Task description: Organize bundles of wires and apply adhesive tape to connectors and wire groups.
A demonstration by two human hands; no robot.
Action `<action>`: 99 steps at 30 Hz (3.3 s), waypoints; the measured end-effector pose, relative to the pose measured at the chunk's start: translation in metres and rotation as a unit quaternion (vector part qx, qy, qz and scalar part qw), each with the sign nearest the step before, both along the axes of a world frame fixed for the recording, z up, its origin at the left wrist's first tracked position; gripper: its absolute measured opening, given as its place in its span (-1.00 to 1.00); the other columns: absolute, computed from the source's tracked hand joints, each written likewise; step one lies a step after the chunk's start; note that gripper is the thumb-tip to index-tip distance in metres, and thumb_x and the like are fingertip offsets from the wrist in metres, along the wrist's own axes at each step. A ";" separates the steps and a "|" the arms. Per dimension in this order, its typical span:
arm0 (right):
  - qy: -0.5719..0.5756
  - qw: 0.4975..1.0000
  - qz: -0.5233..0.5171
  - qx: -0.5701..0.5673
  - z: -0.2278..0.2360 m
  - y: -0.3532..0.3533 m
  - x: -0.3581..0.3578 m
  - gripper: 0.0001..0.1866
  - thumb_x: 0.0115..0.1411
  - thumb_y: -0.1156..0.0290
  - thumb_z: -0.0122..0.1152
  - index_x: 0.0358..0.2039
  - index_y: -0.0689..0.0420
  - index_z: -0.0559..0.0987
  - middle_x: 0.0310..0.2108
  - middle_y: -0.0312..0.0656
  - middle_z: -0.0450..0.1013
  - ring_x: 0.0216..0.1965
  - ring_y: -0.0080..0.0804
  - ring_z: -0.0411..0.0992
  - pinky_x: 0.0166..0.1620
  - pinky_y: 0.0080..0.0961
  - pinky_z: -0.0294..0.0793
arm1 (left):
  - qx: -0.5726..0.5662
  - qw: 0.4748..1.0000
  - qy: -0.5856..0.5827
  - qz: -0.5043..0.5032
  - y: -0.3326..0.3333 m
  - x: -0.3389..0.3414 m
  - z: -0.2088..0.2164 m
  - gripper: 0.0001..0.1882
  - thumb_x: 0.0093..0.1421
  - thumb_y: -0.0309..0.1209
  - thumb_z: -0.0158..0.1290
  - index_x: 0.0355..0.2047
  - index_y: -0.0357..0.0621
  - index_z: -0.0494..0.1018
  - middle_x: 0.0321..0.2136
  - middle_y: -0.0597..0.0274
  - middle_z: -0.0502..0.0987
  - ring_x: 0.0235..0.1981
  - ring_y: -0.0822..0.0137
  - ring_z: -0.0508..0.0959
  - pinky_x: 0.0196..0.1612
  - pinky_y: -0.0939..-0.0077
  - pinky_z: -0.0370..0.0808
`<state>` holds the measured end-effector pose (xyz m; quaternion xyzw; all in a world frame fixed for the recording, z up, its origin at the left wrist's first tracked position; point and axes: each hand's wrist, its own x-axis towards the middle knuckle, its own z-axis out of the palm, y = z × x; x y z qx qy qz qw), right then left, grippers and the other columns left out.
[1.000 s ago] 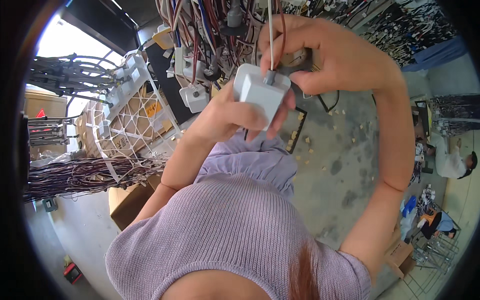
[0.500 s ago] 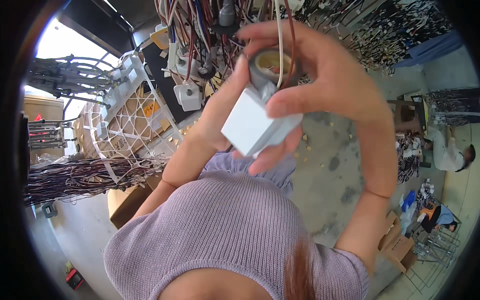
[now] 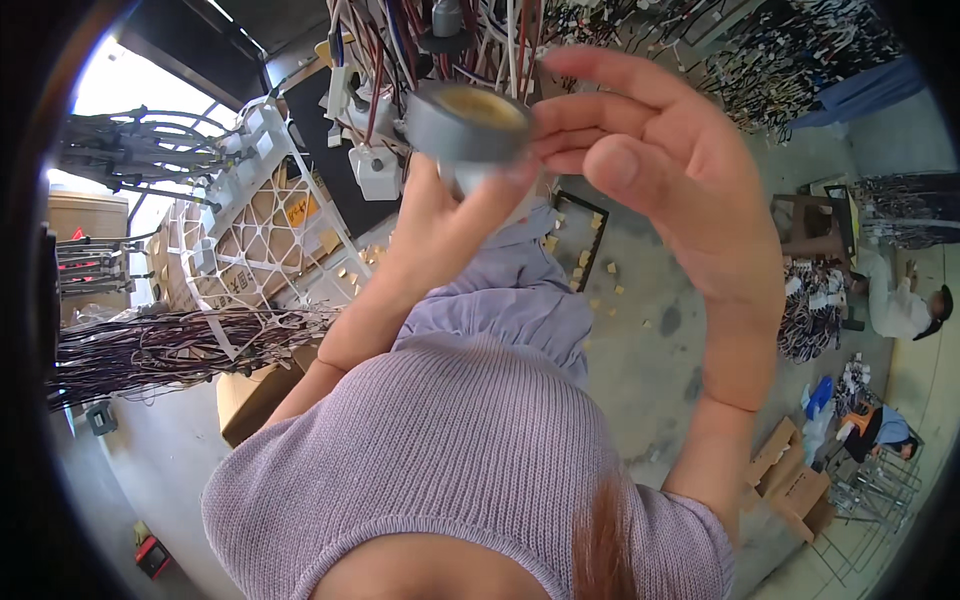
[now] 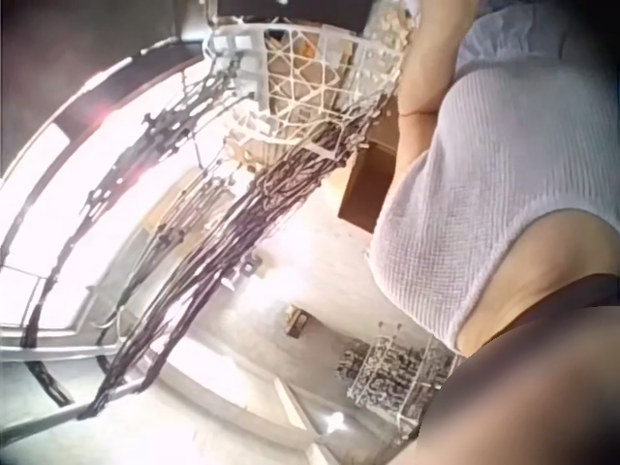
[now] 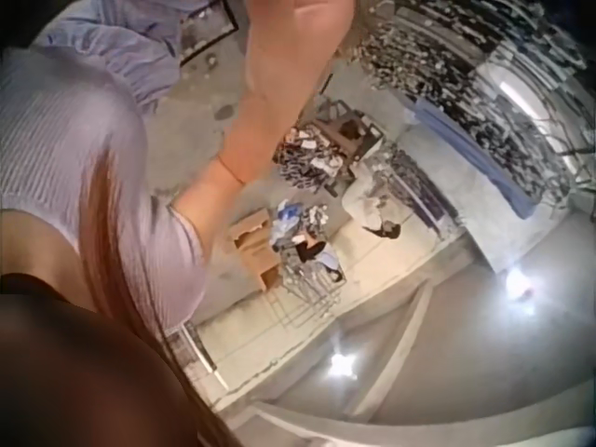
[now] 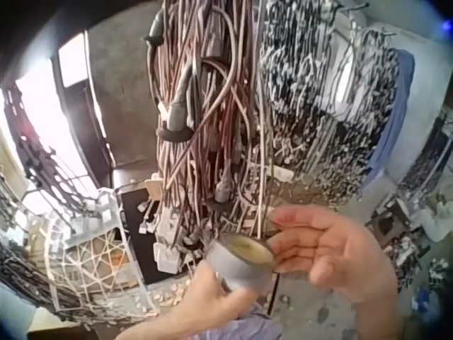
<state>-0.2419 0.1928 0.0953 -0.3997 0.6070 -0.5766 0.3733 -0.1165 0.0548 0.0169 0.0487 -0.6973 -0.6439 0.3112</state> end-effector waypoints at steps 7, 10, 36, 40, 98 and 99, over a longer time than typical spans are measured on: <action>0.124 0.974 0.183 -0.052 0.001 -0.045 -0.012 -0.36 -0.13 0.26 0.46 -0.03 0.24 0.46 -0.11 -0.17 0.40 -0.09 -0.44 0.38 -0.01 -0.52 0.32 | 0.350 0.858 -0.061 -0.370 0.002 0.005 0.002 -0.21 0.28 0.26 -0.45 -0.19 -0.27 0.44 -0.44 0.03 0.57 -0.62 0.35 0.55 -0.70 0.64 0.39; 0.097 0.945 0.308 -0.057 0.006 -0.048 -0.024 -0.52 -0.16 0.31 0.46 -0.22 0.25 0.55 -0.19 -0.23 0.40 -0.13 -0.51 0.37 -0.07 -0.57 0.32 | 0.429 0.829 -0.056 -0.355 0.000 0.010 0.008 -0.26 0.28 0.22 -0.38 -0.17 -0.30 0.42 -0.40 -0.03 0.56 -0.65 0.33 0.54 -0.76 0.64 0.37; 0.024 0.999 -0.021 -0.018 0.004 -0.015 0.010 -0.63 0.06 0.35 0.34 -0.17 0.27 0.50 -0.39 -0.39 0.43 -0.41 -0.67 0.32 -0.35 -0.70 0.29 | -0.330 0.914 -0.065 0.229 0.008 -0.012 -0.003 -0.38 -0.06 -0.01 0.24 -0.20 -0.26 0.33 -0.40 0.03 0.48 -0.51 0.00 0.54 -0.49 0.25 0.49; 0.045 0.993 -0.092 -0.053 0.000 -0.012 0.027 -0.42 -0.07 0.52 0.33 0.04 0.22 0.45 -0.20 -0.31 0.45 -0.31 -0.68 0.34 -0.28 -0.73 0.31 | -0.224 0.958 -0.057 0.168 0.011 -0.008 -0.005 -0.41 -0.04 -0.08 0.23 -0.19 -0.31 0.33 -0.40 -0.05 0.51 -0.44 -0.05 0.56 -0.45 0.19 0.49; -0.041 0.925 -0.057 -0.373 0.021 0.059 -0.058 -0.60 0.23 0.07 0.13 -0.49 0.04 0.21 -0.38 -0.29 0.11 -0.42 -0.52 0.08 -0.36 -0.57 0.13 | -0.316 0.839 0.139 0.422 -0.042 0.051 0.013 -0.35 -0.14 -0.31 0.13 0.04 -0.25 0.37 -0.01 -0.12 0.36 -0.05 0.00 0.40 0.00 0.11 0.26; 0.022 0.940 -0.025 -0.340 0.024 0.042 -0.045 -0.57 0.24 0.00 0.09 -0.50 0.04 0.21 -0.38 -0.29 0.11 -0.42 -0.53 0.10 -0.37 -0.59 0.13 | -0.307 0.859 0.036 0.407 -0.052 0.045 0.011 -0.34 -0.11 -0.32 0.13 0.06 -0.28 0.34 -0.03 -0.10 0.38 -0.03 -0.02 0.40 0.01 0.14 0.29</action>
